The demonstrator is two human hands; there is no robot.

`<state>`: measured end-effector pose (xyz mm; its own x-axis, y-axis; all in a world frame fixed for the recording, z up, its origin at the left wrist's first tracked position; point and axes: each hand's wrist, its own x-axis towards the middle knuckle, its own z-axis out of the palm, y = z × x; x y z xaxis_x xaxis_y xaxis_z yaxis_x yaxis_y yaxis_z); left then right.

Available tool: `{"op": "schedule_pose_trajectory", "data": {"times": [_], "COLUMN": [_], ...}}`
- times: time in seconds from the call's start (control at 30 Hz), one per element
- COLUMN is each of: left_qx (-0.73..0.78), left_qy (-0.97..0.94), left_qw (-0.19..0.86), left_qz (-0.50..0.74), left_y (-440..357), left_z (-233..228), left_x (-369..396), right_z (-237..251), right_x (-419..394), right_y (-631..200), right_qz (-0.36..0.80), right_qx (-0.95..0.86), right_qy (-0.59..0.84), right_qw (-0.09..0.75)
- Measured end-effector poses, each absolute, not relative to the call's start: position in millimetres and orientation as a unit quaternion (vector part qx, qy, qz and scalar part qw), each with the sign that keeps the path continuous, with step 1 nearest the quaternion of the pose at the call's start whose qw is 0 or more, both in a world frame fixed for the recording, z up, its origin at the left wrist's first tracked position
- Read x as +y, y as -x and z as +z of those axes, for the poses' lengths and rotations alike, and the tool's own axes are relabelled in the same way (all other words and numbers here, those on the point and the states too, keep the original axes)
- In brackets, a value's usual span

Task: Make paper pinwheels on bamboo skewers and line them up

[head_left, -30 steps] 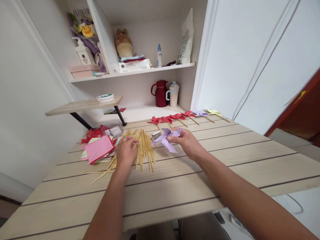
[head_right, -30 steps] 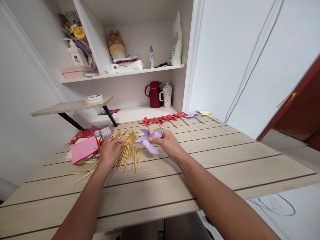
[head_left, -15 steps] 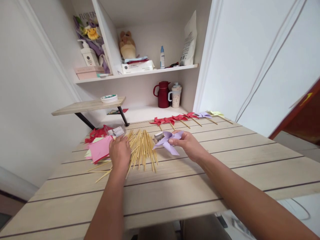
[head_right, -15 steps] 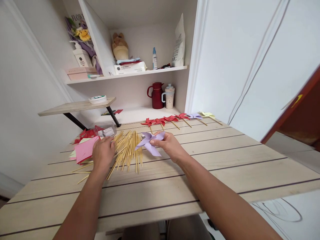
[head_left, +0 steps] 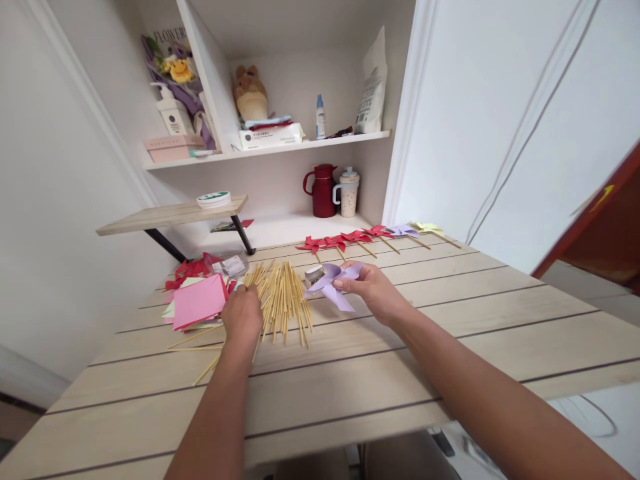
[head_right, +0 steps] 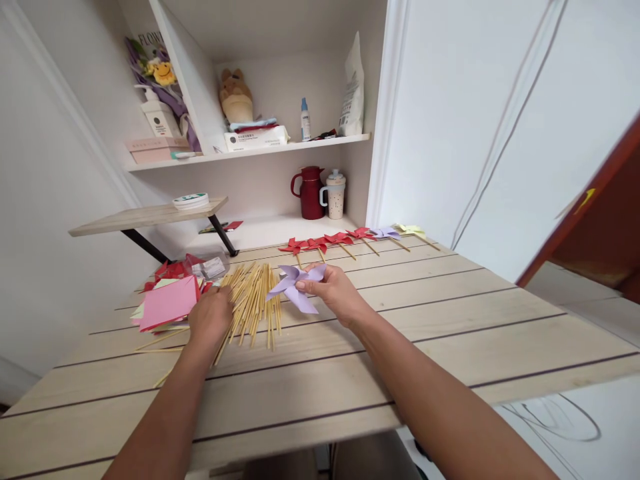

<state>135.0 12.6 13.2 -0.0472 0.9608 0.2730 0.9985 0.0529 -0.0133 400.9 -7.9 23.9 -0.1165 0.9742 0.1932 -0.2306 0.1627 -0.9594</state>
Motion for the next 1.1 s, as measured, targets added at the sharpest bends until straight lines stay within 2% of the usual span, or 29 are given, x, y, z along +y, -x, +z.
{"op": "schedule_pose_trajectory", "data": {"times": [0.8,1.0,1.1], "left_qx": [-0.775,-0.756,-0.736], "left_qy": [0.614,0.63,0.634], "left_qw": [0.081,0.122,0.158], "left_qz": [-0.127,-0.129,-0.174], "left_y": [-143.3,-142.4,-143.5], "left_z": [16.7,16.0,15.8], "left_x": [11.6,10.3,9.2], "right_z": [27.4,26.9,25.4], "right_x": [-11.1,-10.8,-9.8], "right_y": [-400.1,-400.3,-400.7], "right_qz": [0.548,0.55,0.551], "right_qx": [-0.519,-0.515,-0.517], "right_qy": [0.362,0.37,0.37], "right_qw": [0.547,0.544,0.541]}}
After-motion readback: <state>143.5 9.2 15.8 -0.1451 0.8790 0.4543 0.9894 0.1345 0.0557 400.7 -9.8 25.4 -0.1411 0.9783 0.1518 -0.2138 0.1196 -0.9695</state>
